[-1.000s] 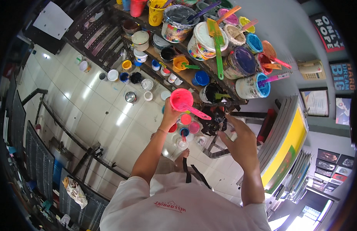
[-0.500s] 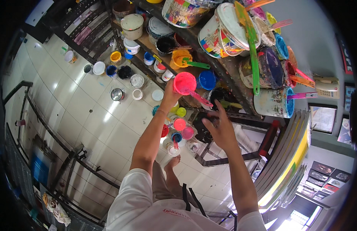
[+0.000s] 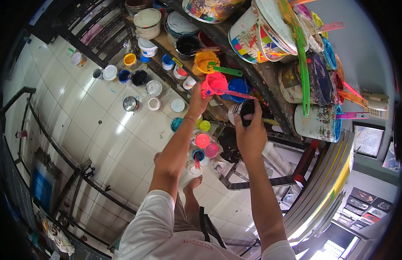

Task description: The person applies ink to a printing screen using a spatula, moves the screen frame between stations, cleans their hands with a cloth, and stirs ink in containers.

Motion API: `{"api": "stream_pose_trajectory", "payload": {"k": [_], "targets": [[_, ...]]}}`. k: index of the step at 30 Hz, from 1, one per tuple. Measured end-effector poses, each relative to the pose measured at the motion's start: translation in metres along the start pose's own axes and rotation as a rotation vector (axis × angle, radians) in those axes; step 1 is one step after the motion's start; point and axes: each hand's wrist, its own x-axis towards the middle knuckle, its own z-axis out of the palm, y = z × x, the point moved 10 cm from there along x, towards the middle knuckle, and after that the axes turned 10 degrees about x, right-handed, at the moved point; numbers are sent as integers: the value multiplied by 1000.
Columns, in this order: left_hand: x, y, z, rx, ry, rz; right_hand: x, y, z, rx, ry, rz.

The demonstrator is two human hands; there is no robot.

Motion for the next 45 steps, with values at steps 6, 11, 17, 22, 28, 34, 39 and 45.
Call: {"api": "stream_pose_trajectory", "payload": {"k": [6,11,17,22,28,34,39,45], "targets": [[-8,-7,0,-140,-45,3,20,13,5,82,-47,-72],[-1,7,1,6,-42,119,1,-10,9,76,-57,-201],[10,22,14,349,-1,226,-13,-17,24,79,-47,-224],[15,19,13,497,43,51,-5,-17,31,60,-19,-225],[27,23,23,549,17,54,8,-17,22,44,23,-166],[39,38,22,473,160,79,22,-10,23,-28,8,-90],[42,41,26,512,167,92,24,-8,24,-9,-15,-91],[34,40,21,431,201,163,19,-5,21,78,-23,-36]]}}
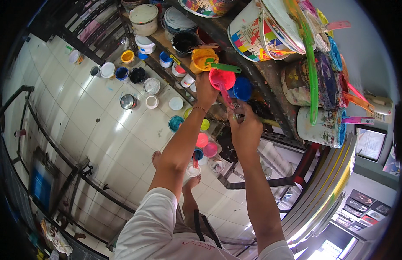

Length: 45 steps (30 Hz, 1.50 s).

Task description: The person applies ink to a printing screen using a spatula, moves the screen frame between stations, cleans their hands with a cloth, and stirs ink in containers.

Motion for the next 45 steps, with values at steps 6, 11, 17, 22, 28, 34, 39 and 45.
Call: {"api": "stream_pose_trajectory", "payload": {"k": [6,11,17,22,28,34,39,45], "targets": [[-4,-5,-5,-75,-38,-52,3,-6,1,104,-27,-42],[-11,-5,-13,-28,-8,0,-6,-22,4,98,34,-299],[-18,-15,-17,26,-17,-31,-13,-20,5,90,48,-225],[-10,-11,-3,-28,-31,0,-13,-17,-7,39,135,-274],[-11,3,26,13,-119,-61,-8,-3,-12,-12,107,-153],[-16,9,19,33,-101,9,-14,-4,-11,24,120,-186],[-18,2,5,137,-106,-114,-15,4,-10,61,103,-124],[-9,2,-4,220,-99,-197,-19,5,-2,15,108,-208]]}}
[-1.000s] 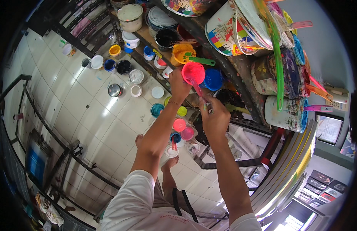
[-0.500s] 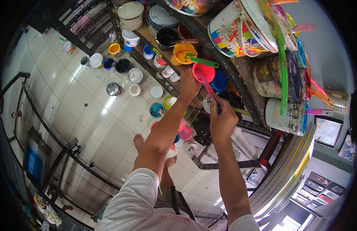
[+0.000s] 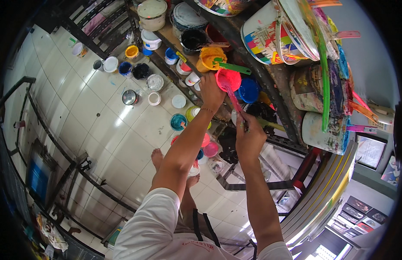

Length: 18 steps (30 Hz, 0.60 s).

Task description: The person applies ink to a printing screen using a spatula, moves the screen frame between stations, cleans their hands with a cloth, and stirs ink in containers.

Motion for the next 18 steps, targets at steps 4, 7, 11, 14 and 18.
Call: {"api": "stream_pose_trajectory", "payload": {"k": [4,7,11,14,18], "targets": [[8,13,-2,8,61,66,8,-2,2,-64,-28,46],[13,14,5,62,54,46,13,4,5,-96,-17,72],[22,15,14,44,27,31,26,7,7,-131,9,78],[25,19,11,47,142,36,36,8,9,-143,10,79],[25,20,6,-98,180,34,40,13,9,-158,-9,70]]}}
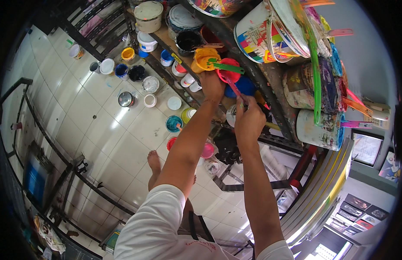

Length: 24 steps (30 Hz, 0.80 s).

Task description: The person applies ink to a printing screen using a spatula, moves the screen frame between stations, cleans their hands with a cloth, and stirs ink in containers.

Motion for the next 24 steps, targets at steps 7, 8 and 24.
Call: {"api": "stream_pose_trajectory", "payload": {"k": [7,8,24], "targets": [[-22,-18,-3,-134,-140,39,2,-7,2,-45,-97,54],[-25,-17,-4,-150,-170,29,3,-6,1,-32,-101,72],[-54,-31,-45,-309,-168,-25,-40,13,-24,130,-157,279]]}}
